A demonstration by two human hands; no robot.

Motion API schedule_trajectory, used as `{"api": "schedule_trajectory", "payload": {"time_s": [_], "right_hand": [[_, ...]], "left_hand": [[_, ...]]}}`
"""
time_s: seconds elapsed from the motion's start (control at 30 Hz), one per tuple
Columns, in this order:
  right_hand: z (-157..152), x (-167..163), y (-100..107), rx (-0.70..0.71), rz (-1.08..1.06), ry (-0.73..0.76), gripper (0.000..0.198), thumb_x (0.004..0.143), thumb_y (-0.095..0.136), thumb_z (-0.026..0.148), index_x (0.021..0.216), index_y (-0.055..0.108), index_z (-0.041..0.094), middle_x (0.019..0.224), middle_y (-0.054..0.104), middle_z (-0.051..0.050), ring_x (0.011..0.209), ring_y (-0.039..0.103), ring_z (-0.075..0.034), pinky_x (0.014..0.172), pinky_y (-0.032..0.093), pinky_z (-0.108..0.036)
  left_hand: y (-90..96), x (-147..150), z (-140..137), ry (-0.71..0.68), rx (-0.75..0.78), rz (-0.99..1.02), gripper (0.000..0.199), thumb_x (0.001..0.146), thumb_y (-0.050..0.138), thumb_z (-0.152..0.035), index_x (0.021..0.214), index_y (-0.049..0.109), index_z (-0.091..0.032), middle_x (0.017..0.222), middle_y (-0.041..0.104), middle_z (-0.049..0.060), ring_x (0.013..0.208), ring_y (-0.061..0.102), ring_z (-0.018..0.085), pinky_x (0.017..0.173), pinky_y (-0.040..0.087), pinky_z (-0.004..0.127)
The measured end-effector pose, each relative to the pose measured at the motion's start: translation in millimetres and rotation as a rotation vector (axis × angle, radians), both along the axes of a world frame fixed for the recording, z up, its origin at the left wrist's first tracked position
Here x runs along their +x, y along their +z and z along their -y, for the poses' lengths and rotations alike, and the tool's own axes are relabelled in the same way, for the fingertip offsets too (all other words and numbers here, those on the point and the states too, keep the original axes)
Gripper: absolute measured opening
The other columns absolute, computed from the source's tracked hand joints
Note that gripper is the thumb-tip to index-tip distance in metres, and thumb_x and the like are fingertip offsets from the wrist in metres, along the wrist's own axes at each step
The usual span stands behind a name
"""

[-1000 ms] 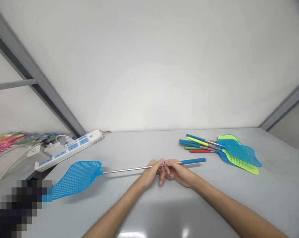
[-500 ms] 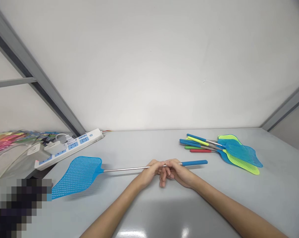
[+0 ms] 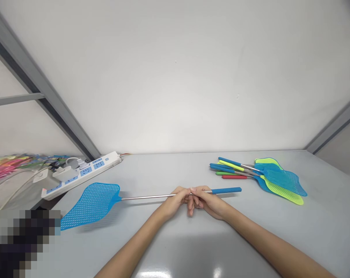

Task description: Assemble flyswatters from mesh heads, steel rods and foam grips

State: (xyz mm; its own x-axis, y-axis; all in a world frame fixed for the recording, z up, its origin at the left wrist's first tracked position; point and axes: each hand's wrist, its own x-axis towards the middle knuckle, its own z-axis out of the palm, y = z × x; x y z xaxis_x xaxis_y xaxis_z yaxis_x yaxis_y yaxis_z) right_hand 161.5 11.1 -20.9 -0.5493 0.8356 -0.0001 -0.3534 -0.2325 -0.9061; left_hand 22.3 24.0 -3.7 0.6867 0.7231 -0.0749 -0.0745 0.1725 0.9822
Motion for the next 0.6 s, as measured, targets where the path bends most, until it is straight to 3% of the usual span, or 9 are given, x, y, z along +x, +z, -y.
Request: {"api": "schedule_trajectory", "payload": {"time_s": [0.3, 0.6], "right_hand": [[-1.8, 0.8, -1.7, -0.039, 0.006, -0.006, 0.040, 0.078, 0.044, 0.037, 0.044, 0.041, 0.014, 0.037, 0.035, 0.005, 0.046, 0.055, -0.015, 0.052, 0.030, -0.024], [-0.7, 0.2, 1.0, -0.025, 0.017, 0.000, 0.041, 0.077, 0.044, 0.039, 0.044, 0.040, 0.015, 0.042, 0.045, 0.002, 0.048, 0.055, -0.014, 0.055, 0.032, -0.025]], "left_hand": [[-3.7, -1.4, -3.5, -0.023, -0.037, 0.022, 0.042, 0.079, 0.031, -0.028, 0.039, 0.039, -0.017, 0.043, 0.057, 0.004, 0.065, 0.056, 0.017, 0.073, 0.039, 0.030], [-4.4, 0.2, -2.2, 0.005, -0.031, 0.017, 0.042, 0.078, 0.033, -0.029, 0.039, 0.038, -0.018, 0.042, 0.056, 0.003, 0.063, 0.056, 0.017, 0.072, 0.039, 0.030]]}}
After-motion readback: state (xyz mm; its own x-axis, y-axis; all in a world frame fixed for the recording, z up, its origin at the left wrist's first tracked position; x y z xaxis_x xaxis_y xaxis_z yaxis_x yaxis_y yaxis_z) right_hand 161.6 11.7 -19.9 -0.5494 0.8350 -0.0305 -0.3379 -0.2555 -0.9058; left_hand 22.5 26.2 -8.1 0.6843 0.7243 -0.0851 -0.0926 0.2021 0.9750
